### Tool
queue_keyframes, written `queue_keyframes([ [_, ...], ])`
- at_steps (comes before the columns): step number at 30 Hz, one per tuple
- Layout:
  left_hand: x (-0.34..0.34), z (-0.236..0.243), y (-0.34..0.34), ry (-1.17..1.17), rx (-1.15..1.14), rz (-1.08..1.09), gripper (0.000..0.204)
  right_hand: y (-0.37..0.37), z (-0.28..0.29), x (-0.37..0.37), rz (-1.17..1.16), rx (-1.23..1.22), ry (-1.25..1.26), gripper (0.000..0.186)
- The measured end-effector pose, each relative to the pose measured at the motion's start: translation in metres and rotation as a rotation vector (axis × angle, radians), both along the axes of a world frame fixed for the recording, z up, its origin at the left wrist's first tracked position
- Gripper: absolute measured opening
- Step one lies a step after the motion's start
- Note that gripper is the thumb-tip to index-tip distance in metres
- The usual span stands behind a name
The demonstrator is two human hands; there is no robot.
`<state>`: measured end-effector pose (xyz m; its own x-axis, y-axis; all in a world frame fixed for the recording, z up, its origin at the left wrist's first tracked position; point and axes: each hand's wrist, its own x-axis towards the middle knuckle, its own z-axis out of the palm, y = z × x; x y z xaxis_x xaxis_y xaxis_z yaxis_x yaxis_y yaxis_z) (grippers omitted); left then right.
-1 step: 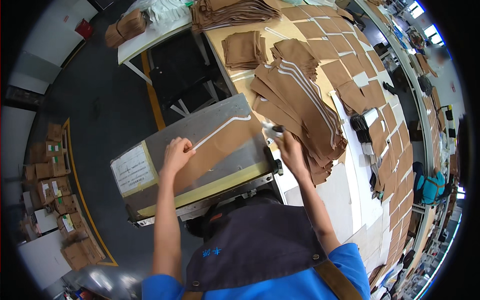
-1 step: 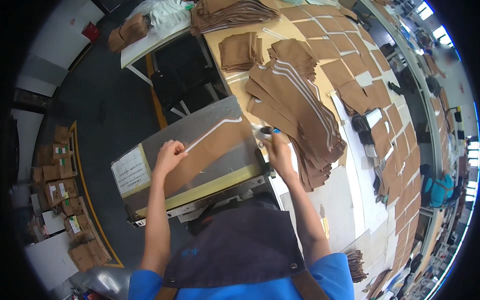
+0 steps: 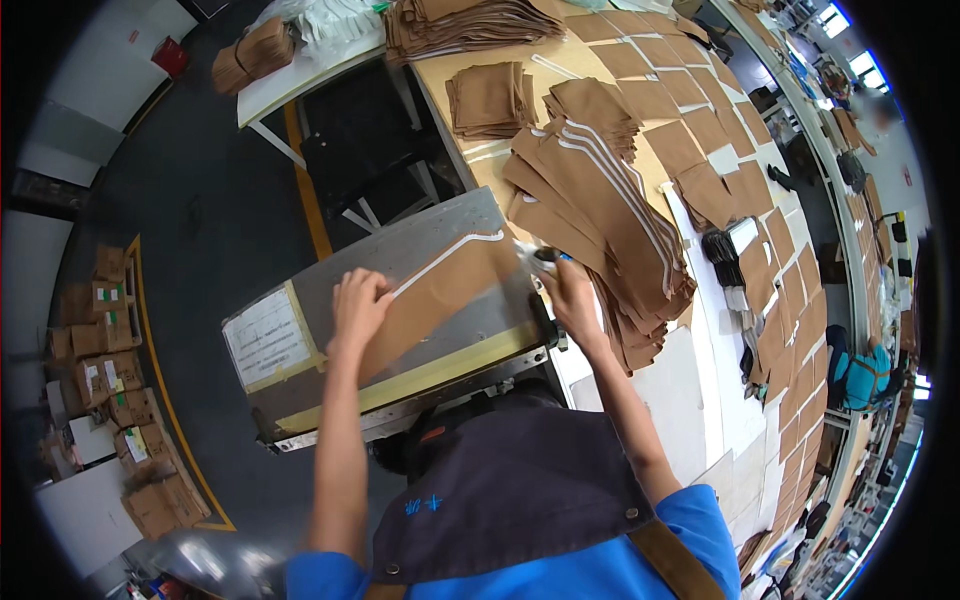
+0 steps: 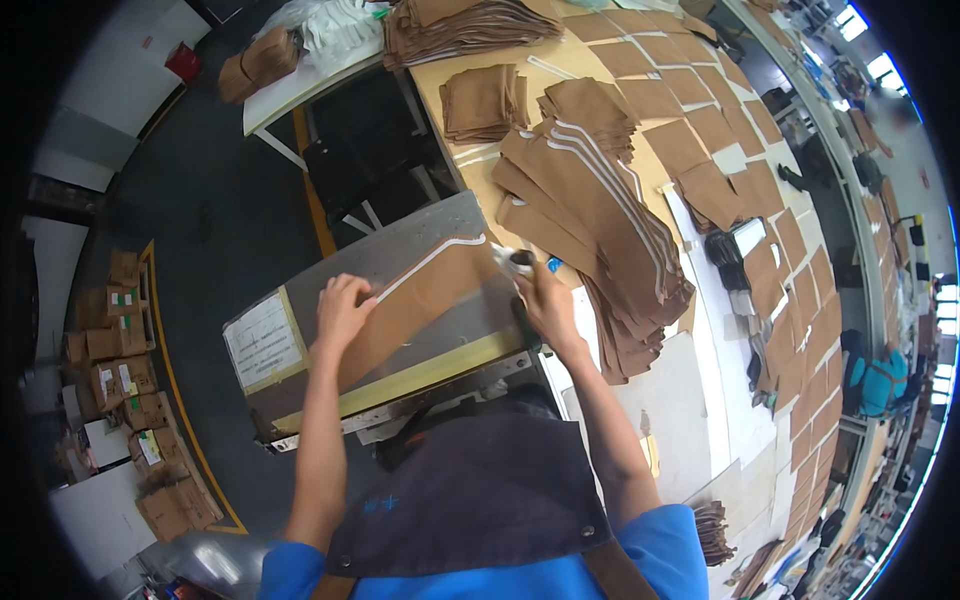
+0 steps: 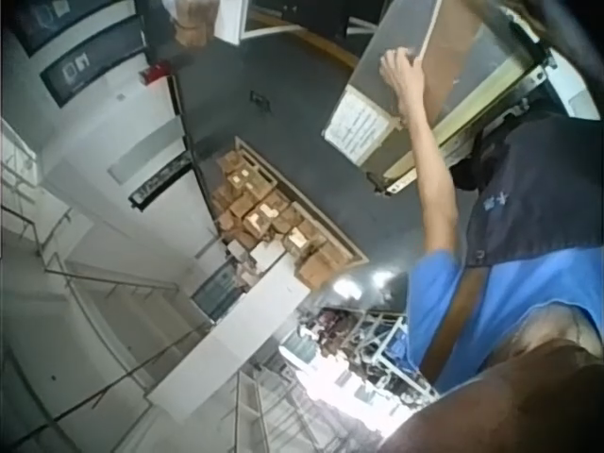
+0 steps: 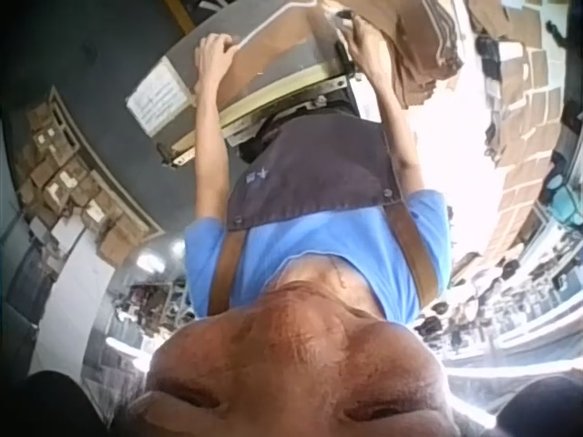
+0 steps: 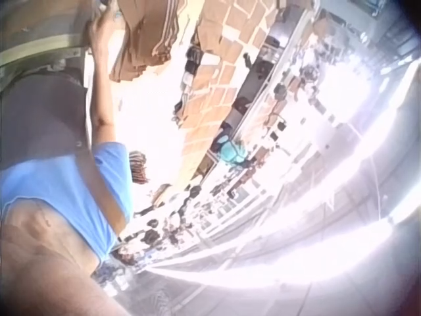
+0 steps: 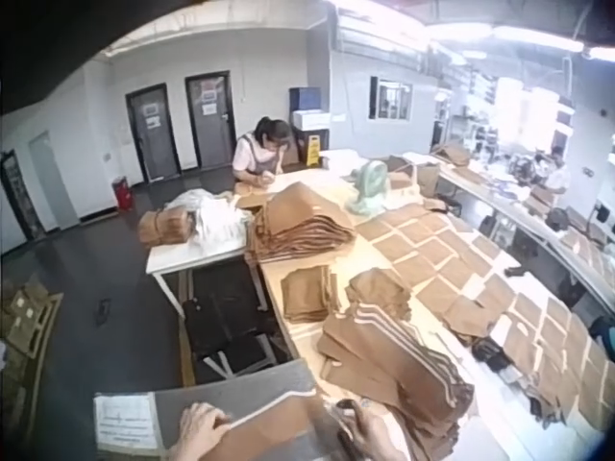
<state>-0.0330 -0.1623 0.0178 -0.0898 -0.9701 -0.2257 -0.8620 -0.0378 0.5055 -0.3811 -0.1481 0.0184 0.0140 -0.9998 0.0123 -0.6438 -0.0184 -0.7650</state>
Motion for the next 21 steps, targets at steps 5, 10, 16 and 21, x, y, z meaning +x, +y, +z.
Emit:
queue_keyframes([
  [5, -0.112, -0.019, 0.002, 0.051, -0.446, -0.123, 0.044, -0.058, -0.019, 0.050, 0.107, -0.161, 0.013, 0.022],
  [10, -0.139, -0.049, 0.015, 0.000, -0.465, -0.089, 0.053, -0.080, -0.020, 0.062, 0.136, -0.203, 0.139, 0.022],
  [16, -0.134, -0.052, 0.017, 0.020, -0.445, -0.089, 0.054, -0.077, -0.029, 0.071, 0.175, -0.240, 0.165, 0.022],
  [21, -0.131, -0.053, 0.018, 0.009, -0.464, -0.080, 0.053, -0.074, -0.016, 0.079, 0.298, -0.148, 0.213, 0.021],
])
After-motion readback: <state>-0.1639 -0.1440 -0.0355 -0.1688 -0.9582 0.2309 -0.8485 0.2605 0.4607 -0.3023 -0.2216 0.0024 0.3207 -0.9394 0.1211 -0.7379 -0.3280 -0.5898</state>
